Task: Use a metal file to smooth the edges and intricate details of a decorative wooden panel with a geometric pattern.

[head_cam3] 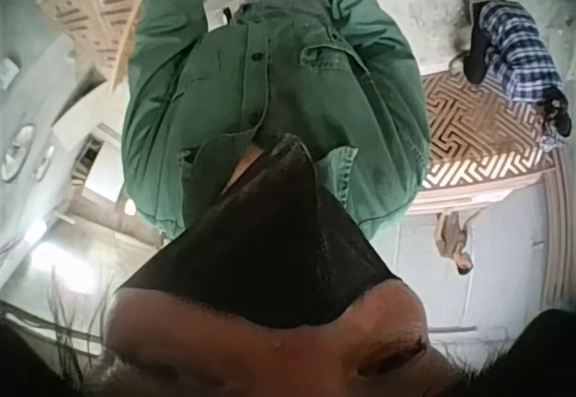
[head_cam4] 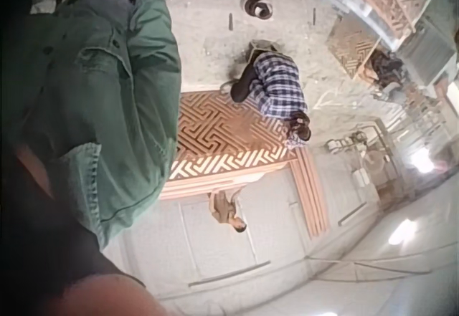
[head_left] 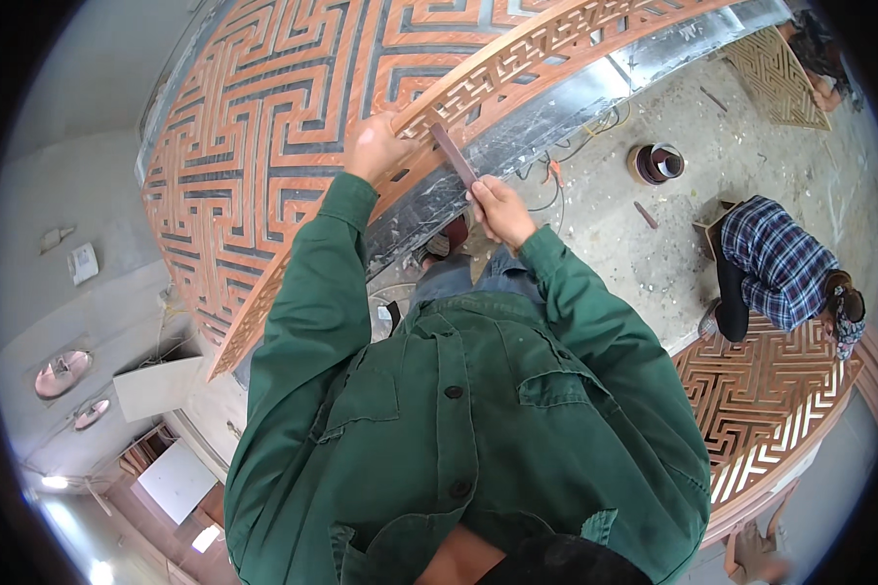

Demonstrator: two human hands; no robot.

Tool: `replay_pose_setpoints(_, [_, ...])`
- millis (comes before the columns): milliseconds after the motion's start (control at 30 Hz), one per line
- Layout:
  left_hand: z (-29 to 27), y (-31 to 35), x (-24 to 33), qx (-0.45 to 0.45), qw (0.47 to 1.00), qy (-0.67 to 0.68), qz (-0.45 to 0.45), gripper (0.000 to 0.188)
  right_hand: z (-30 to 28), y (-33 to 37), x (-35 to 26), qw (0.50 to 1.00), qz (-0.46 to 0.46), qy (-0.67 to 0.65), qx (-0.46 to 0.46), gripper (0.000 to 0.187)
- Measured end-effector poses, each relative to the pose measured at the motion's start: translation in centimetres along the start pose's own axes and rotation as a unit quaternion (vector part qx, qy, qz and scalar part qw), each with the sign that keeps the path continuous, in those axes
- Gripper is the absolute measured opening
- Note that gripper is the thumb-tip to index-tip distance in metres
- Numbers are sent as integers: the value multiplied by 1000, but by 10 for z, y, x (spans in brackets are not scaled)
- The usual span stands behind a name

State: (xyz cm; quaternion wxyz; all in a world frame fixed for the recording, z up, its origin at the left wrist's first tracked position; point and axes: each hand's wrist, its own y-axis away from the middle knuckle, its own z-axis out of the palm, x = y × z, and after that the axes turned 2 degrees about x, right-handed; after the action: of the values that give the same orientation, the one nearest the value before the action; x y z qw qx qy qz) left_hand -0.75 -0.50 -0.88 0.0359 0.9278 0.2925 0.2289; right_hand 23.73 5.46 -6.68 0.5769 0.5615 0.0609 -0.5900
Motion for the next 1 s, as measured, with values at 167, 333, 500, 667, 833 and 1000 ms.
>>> replay_pose_setpoints(167, [3, -7, 1, 2, 997, -68, -37, 44, 33, -21, 46, 994, -88, 37, 54, 26])
replay_pose_setpoints(333, [5, -5, -3, 5, 995, -100, -20, 40, 48, -26, 42, 993, -60, 50, 88, 30])
replay_pose_setpoints(500, [7, -2, -9, 7, 992, -124, -33, 37, 34, -30, 19, 976, -66, 197, 68, 36])
replay_pose_setpoints(667, [10, -2, 0, 26, 992, -124, 2, 32, 38, -90, -22, 982, -57, 175, 43, 36])
replay_pose_setpoints(833, [5, 4, 9, 42, 993, -105, -17, 33, 44, -102, -34, 988, -31, 144, 38, 33])
replay_pose_setpoints(1000, [-4, 7, 10, 33, 993, -101, -53, 34, 31, -50, 0, 989, -11, 135, 60, 35])
